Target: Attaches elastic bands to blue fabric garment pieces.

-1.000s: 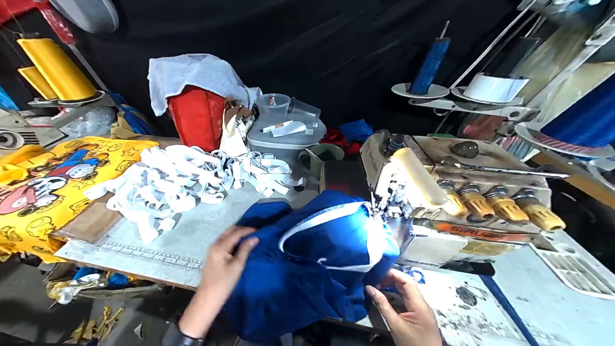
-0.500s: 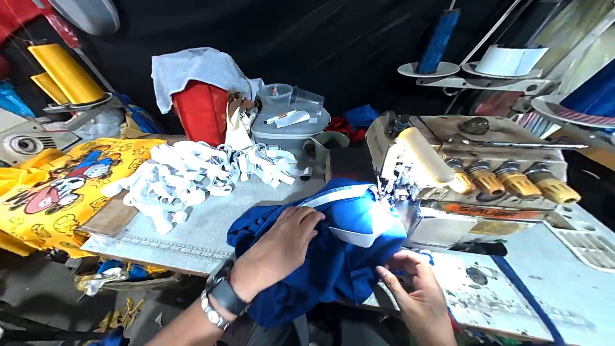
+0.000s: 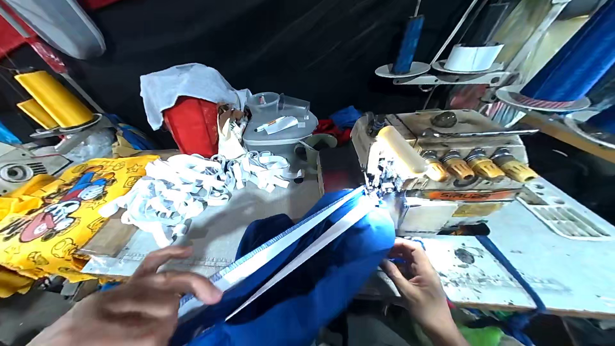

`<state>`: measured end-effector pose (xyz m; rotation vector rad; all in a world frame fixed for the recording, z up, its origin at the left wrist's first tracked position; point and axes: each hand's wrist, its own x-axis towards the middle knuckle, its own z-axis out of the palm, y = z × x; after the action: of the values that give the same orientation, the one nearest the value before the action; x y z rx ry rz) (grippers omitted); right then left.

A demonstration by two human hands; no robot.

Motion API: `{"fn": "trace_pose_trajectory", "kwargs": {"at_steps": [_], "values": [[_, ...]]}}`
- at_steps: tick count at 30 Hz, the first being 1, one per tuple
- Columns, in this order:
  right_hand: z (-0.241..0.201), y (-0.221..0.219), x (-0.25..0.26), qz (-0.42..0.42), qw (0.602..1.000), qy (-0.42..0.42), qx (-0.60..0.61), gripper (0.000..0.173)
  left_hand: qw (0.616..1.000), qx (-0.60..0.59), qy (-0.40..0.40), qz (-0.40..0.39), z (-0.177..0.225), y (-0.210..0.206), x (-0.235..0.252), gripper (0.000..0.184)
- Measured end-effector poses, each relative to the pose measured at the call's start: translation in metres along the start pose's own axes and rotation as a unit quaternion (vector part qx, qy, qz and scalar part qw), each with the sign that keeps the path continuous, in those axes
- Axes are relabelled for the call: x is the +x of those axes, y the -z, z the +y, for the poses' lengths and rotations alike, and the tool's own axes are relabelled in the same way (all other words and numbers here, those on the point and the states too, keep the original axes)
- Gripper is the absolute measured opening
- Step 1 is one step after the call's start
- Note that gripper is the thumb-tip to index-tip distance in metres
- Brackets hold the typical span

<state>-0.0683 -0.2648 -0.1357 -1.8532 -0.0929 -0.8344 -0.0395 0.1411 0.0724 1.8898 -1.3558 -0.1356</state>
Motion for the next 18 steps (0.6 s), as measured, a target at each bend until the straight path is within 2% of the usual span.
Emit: {"fn": "trace_pose_trajectory", "kwargs": {"at_steps": [4, 7, 9, 12, 15, 17, 18], "values": [[-0.007, 0.0, 0.002, 0.051, 0.976, 0.171, -0.126, 0.022, 0.996, -0.089, -0.017, 0.029, -0.001, -0.011, -0.007, 0.039], [-0.039, -0.007, 0.011, 0.039, 0.946, 0.266, -0.182, 0.021, 0.987, -0.132, -0.05, 0.082, -0.009, -0.02, -0.005, 0.031], [-0.053, -0.01, 0.019, 0.006, 0.941, 0.291, -0.175, 0.021, 0.975, -0.163, -0.075, 0.13, -0.011, -0.029, -0.001, 0.027], [-0.066, -0.007, 0.033, -0.13, 0.946, 0.269, -0.125, 0.025, 0.95, -0.207, -0.117, 0.2, -0.014, -0.042, 0.01, 0.023], [-0.074, 0.002, 0.038, -0.299, 0.933, 0.191, -0.062, 0.047, 0.932, -0.236, -0.14, 0.236, -0.02, -0.048, 0.017, 0.019], [-0.076, 0.01, 0.038, -0.361, 0.922, 0.139, 0.006, 0.05, 0.916, -0.268, -0.134, 0.267, -0.023, -0.051, 0.019, 0.018], [-0.075, 0.012, 0.039, -0.365, 0.923, 0.117, 0.04, 0.05, 0.907, -0.288, -0.133, 0.278, -0.026, -0.052, 0.02, 0.019]]}}
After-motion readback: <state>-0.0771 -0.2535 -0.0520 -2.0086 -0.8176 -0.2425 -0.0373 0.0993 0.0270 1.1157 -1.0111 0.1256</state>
